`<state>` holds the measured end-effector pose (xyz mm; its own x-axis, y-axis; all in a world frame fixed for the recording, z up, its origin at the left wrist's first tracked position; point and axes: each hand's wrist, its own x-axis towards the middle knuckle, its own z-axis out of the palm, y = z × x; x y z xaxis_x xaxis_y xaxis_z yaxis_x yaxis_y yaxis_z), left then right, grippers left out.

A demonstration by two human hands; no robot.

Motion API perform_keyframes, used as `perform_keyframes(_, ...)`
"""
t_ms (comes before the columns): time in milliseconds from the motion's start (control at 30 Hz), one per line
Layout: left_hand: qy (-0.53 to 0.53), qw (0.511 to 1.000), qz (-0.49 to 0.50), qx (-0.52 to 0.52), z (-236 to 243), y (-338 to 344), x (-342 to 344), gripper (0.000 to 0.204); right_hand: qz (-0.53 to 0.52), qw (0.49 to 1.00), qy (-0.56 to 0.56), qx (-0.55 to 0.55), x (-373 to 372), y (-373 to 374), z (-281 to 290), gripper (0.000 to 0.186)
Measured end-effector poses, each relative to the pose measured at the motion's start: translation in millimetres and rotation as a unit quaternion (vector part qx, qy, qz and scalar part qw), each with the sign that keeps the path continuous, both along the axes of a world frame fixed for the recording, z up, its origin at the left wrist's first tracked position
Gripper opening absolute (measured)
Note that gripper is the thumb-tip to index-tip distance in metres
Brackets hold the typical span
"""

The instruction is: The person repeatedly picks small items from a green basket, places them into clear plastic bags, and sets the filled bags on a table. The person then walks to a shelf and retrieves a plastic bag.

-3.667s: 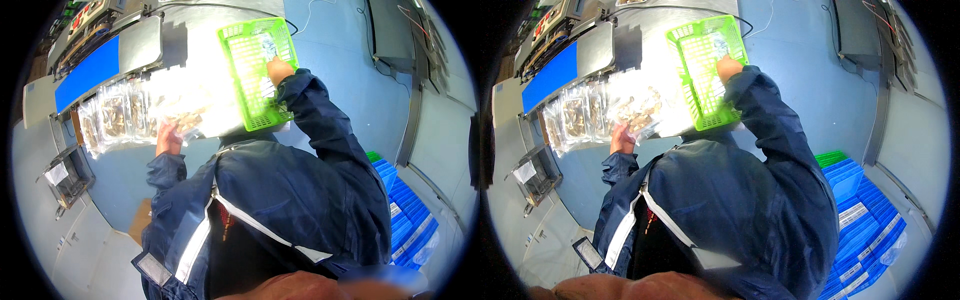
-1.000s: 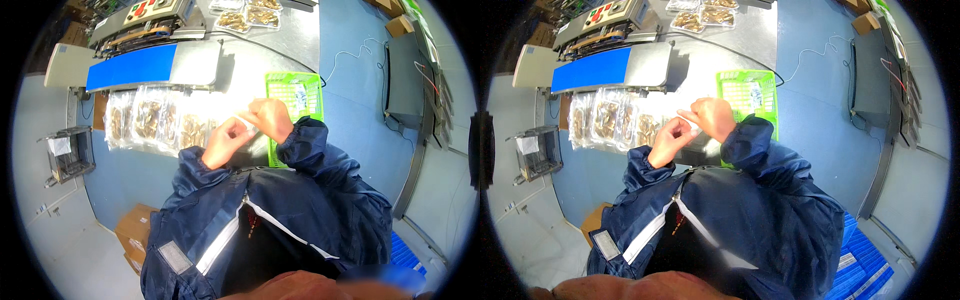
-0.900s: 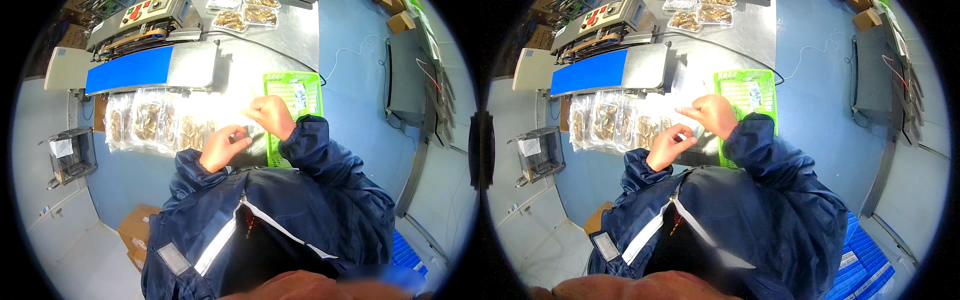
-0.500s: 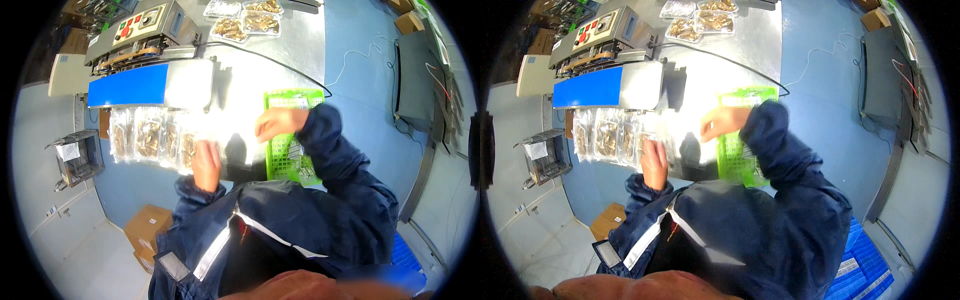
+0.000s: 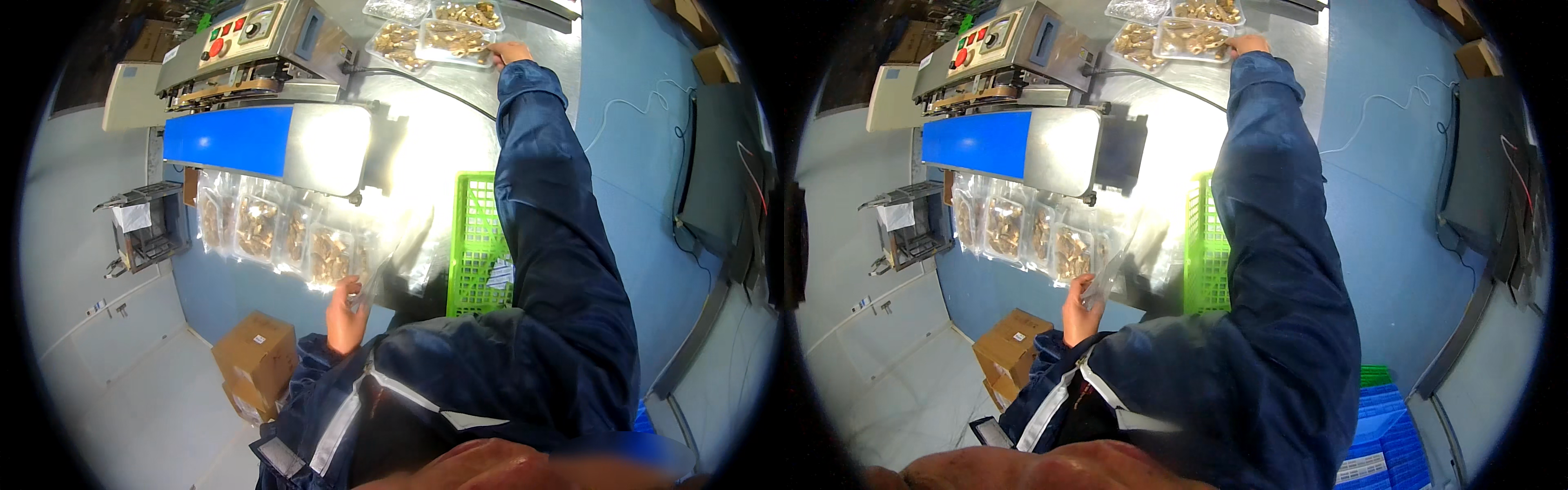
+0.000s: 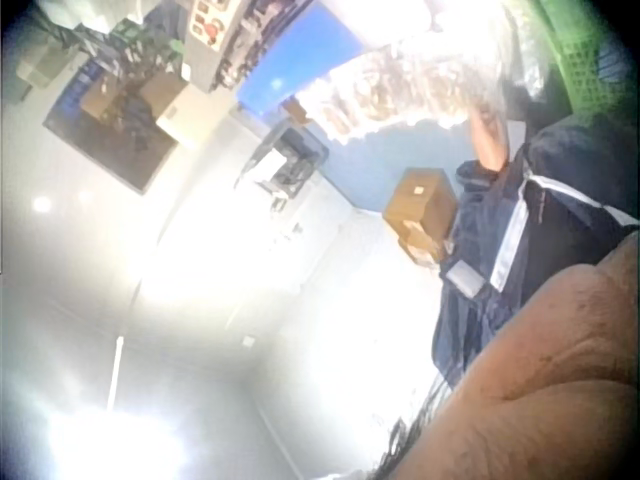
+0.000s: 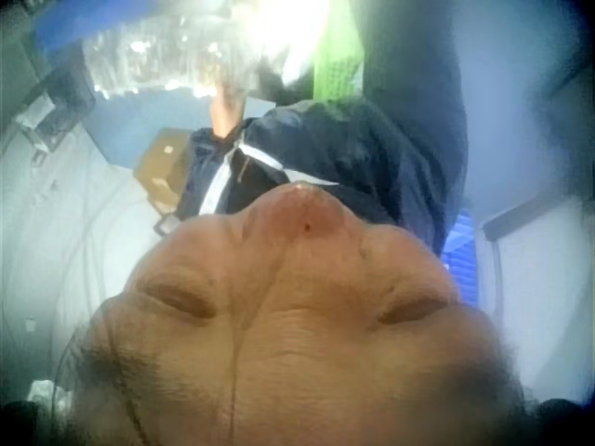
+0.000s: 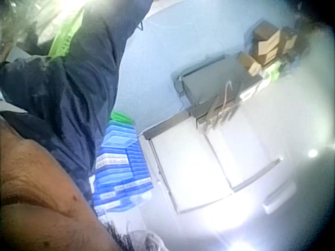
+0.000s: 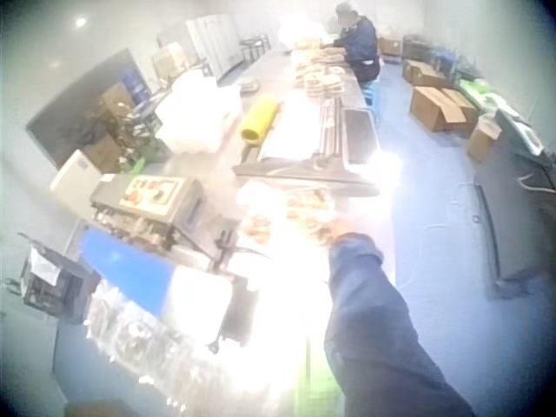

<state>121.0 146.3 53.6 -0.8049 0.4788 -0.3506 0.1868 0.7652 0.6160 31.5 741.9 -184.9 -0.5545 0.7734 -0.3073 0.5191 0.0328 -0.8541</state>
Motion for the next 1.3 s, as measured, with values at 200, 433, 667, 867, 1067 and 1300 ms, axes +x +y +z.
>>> perform_keyframes(200, 0.071, 0.987, 0.062, 0.129, -58, -29, -13, 0.008, 0.014, 0.950, 0.169, -0.261, 75, -62, 124, 0.023)
perform_keyframes(433, 0.054, 0.985, -0.077, 0.147, -20, -3, -26, 0.022, 0.010, 0.903, 0.306, -0.302, 277, -246, 238, 0.021)
perform_keyframes(667, 0.277, 0.894, -0.292, 0.198, -25, 38, -31, 0.015, 0.040, 0.804, 0.211, -0.554, 317, -450, 275, 0.020)
perform_keyframes(867, 0.245, 0.913, -0.283, 0.161, -14, 37, -12, 0.011, -0.108, 0.852, 0.191, -0.475, 348, -487, 260, 0.020)
perform_keyframes(1067, 0.276, 0.864, -0.351, 0.232, -15, 5, -1, 0.022, -0.220, 0.840, 0.271, -0.415, 357, -511, 250, 0.016)
perform_keyframes(1300, 0.202, 0.859, -0.376, 0.285, -40, -14, 32, 0.029, -0.280, 0.886, 0.281, -0.241, 322, -553, 225, 0.018)
